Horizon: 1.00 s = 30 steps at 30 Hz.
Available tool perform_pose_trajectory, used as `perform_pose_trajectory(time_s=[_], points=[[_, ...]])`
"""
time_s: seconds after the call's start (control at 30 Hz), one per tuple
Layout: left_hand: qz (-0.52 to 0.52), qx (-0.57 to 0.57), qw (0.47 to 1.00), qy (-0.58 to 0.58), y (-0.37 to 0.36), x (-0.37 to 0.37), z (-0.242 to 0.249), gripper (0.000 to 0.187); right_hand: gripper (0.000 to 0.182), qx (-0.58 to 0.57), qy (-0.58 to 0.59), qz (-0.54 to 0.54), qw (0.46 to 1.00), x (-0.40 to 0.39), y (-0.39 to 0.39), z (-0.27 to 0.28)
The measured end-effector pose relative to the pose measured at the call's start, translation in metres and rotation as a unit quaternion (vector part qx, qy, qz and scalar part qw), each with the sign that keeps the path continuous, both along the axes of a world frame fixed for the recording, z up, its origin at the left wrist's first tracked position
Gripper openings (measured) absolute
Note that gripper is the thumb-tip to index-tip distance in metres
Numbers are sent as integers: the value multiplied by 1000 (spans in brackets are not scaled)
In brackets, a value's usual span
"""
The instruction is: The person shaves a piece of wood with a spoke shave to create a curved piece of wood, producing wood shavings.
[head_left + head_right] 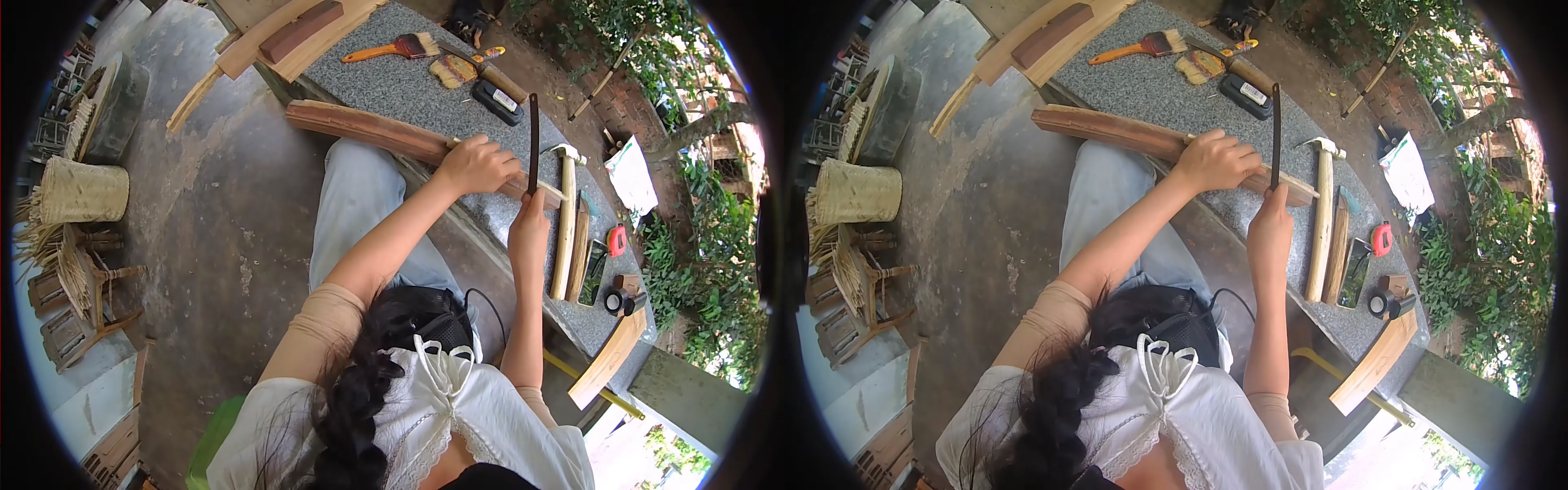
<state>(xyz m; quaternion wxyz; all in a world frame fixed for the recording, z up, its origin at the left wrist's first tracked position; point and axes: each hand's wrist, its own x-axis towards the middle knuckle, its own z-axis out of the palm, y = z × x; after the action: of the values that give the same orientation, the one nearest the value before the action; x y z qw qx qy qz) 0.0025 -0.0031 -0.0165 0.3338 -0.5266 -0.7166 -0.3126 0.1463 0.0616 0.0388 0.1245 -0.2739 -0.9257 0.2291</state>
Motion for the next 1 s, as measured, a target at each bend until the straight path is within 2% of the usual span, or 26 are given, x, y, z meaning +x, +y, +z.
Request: perform_pose_trajectory(time_s=[0.2, 0.63, 0.83, 0.9, 0.93, 1.0], points=[[21, 14, 1000, -10, 1, -3, -2, 19, 8, -6, 34, 6, 999, -22, 7, -3], [2, 10, 1000, 25, -3, -1, -2, 17, 9, -33, 15, 8, 999, -4, 0, 1], [12, -3, 999, 32, -3, -1, -4, 18, 14, -132, 35, -18, 991, -3, 9, -8], [15, -8, 999, 33, -2, -1, -5, 18, 17, -286, 85, -22, 954, -4, 14, -11], [18, -14, 999, 35, -2, -2, -6, 18, 17, -286, 85, -24, 954, -5, 14, -9], [15, -18, 999, 32, -2, -2, -7, 17, 18, -405, 91, -49, 908, -6, 11, 0]])
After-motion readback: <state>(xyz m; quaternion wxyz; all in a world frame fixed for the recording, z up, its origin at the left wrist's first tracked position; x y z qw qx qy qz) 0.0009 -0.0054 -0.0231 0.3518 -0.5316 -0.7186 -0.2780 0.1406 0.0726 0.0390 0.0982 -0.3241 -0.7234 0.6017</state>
